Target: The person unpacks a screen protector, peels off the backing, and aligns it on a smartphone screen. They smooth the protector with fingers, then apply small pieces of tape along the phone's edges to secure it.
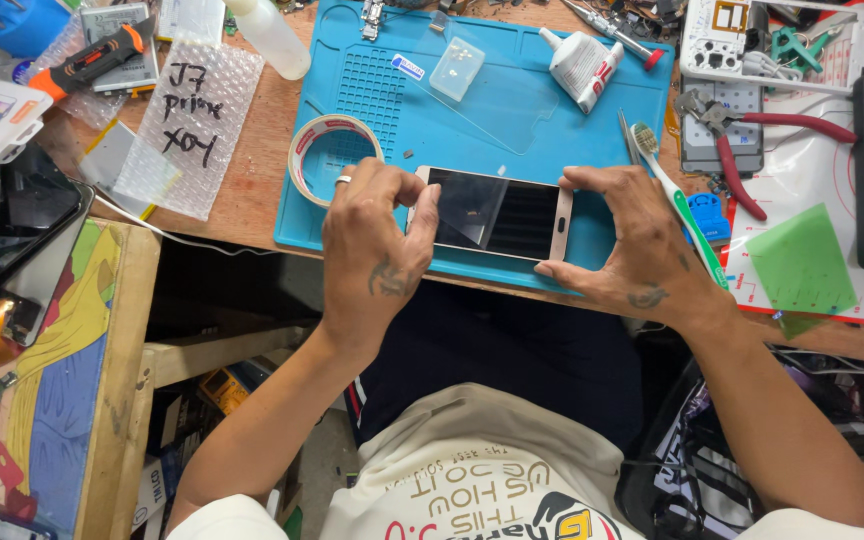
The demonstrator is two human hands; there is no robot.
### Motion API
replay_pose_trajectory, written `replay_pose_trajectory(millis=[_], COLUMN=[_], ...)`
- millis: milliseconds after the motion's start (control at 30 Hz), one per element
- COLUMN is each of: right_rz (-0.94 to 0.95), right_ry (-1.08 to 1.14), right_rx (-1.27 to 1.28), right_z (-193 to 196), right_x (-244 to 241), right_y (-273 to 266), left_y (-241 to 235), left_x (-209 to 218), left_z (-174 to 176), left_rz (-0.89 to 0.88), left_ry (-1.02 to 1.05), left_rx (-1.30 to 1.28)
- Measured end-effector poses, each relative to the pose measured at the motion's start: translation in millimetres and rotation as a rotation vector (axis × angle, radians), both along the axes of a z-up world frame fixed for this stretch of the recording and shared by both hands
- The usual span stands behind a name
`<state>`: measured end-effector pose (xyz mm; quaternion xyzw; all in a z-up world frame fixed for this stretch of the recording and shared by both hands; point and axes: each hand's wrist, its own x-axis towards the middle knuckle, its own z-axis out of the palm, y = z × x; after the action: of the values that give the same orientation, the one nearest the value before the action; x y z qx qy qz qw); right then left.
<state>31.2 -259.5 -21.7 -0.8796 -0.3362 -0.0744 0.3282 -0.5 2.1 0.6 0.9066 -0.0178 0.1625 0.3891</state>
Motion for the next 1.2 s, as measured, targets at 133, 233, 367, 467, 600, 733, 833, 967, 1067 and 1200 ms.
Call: replay_pose_trajectory(millis=[133,233,367,467,600,733,833,967,1067,1200], right_rz=[-0.009,0.001,-0.007,-0.015,-0.03,-0.036,-0.048,-0.047,-0.016,0.026], right_ry=[0.002,0.001,0.012,0.031,0.043,0.055,0.072,0.027,-0.035,0.02], right_rx=[-0.016,-0.007,-0.014,-0.018,-0.043,-0.065,-0.109,-0.193,-0.19,-0.151], right_z=[0.5,0.6,-0.6,-0.9,-0.7,1.0,5.9,19.8,31.1,36.0], right_x=[-1.5,-1.1,-2.0,-3.9,-6.4,-7.3,-6.8,-4.4,-3.7,11.6], right_y=[0.0,-0.1,-2.4,-5.6,-10.2,-11.4,-9.0,0.9,10.2,37.5], left_y=[11.0,19.9,33.4,43.0,52.2,57.8,60.4,58.1,54.8,52.4], left_x=[-1.1,-2.2,-5.4,-7.9,-14.5,-27.1,-39.9,-58.2,-68.9,-76.3], left_z=[3.7,6.7,9.8,10.6,10.1,8.3,5.6,-2.7,-9.6,-15.6], left_rz=[0.029,0.052,0.09,0.123,0.173,0.223,0.328,0.333,0.341,0.334], left_ry=[-0.005,-0.033,-0.043,-0.048,-0.067,-0.079,-0.012,-0.073,-0.09,-0.117], left_rx=[0.01,0.008,-0.031,-0.037,-0.058,-0.099,-0.132,-0.228,-0.257,-0.285])
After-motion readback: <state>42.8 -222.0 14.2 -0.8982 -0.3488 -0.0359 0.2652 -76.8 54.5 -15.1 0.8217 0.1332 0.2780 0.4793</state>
